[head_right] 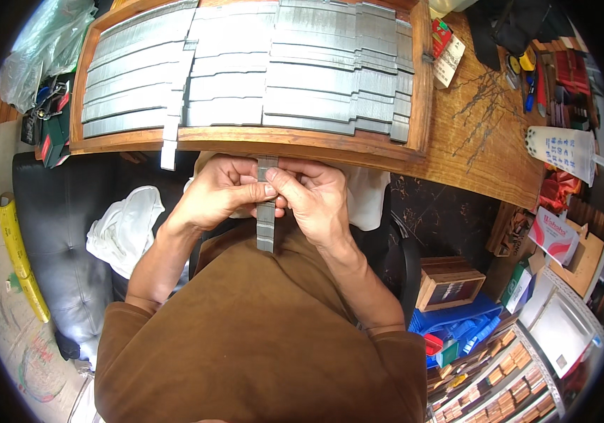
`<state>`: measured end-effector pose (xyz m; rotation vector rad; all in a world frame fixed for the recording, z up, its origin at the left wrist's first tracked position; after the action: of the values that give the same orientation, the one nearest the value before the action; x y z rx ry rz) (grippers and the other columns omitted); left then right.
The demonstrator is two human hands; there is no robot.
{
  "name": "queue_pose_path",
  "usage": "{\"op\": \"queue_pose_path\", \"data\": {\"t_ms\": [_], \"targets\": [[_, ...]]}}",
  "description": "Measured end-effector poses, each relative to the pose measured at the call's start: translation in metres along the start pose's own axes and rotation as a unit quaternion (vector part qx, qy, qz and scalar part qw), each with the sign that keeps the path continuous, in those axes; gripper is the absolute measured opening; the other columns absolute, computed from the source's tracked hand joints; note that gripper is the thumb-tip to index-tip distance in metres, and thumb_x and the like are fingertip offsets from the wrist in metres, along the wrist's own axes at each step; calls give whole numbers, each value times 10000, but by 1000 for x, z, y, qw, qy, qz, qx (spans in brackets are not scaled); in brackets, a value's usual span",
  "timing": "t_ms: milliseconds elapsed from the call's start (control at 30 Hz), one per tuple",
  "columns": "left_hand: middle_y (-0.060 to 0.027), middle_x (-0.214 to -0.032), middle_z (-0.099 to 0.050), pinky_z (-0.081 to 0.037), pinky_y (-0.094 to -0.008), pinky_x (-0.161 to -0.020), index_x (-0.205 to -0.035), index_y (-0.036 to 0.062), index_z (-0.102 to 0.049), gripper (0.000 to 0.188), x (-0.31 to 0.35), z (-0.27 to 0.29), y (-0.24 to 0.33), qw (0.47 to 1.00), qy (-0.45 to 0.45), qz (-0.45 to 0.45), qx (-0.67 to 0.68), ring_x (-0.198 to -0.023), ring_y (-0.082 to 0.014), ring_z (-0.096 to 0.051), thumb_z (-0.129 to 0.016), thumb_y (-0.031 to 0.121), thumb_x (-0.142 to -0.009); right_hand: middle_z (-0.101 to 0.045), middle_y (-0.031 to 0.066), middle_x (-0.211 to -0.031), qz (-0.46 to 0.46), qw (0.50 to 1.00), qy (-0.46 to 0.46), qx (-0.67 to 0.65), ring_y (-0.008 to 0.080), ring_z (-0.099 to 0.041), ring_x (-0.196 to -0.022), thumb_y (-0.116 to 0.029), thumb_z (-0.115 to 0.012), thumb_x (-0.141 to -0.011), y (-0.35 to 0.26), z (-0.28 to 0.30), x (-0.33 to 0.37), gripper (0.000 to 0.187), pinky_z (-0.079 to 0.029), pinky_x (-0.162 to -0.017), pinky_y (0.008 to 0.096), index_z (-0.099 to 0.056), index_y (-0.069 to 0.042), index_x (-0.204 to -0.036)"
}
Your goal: The person is assembling small, rectangular metal pieces into a larger, grid-like structure. They pick up individual pieces from a wooden tray and carefully interlock them with others already in place, building up the structure layer by layer.
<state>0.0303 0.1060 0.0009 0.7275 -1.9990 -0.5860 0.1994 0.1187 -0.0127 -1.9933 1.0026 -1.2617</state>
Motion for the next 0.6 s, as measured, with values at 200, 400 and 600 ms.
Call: {"op": "queue_pose_path", "data": {"t_ms": [200,400,600], "targets": [[-113,-959,-746,-575,-247,-720,-1082,-41,-669,210,-1,1,-1,1000,-3,-6,-7,-851,-162,-731,-664,143,-982,-673,65,-786,6,1000,4,3,78,-589,-590,-21,-718,-912,1,1,-1,143,-498,-494,209,-697,61,-1028],[-115,-958,-746,-568,-247,-710,-1061,-37,-671,186,1,1,-2,1000,0,-13,-5,-849,-159,-727,-659,132,-984,-673,73,-787,3,1000,9,17,84,-594,-594,-16,-720,-910,3,1,0,164,-501,-498,213,-683,69,-1045],[-107,-945,-747,-549,-245,-707,-1019,-24,-676,163,2,3,-9,1000,1,-24,-6,-847,-151,-723,-665,133,-979,-677,91,-814,28,1000,0,15,97,-607,-603,-6,-728,-905,6,1,0,208,-518,-510,222,-654,93,-1072]]}}
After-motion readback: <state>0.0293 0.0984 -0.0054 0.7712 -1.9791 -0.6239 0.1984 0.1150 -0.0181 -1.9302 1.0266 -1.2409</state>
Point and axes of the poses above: each hand's wrist, its own x-axis away from the middle knuckle, its own z-axis out of the back of the hand, y = z × x, the point moved 2 cm from there along -x, towards the middle knuckle
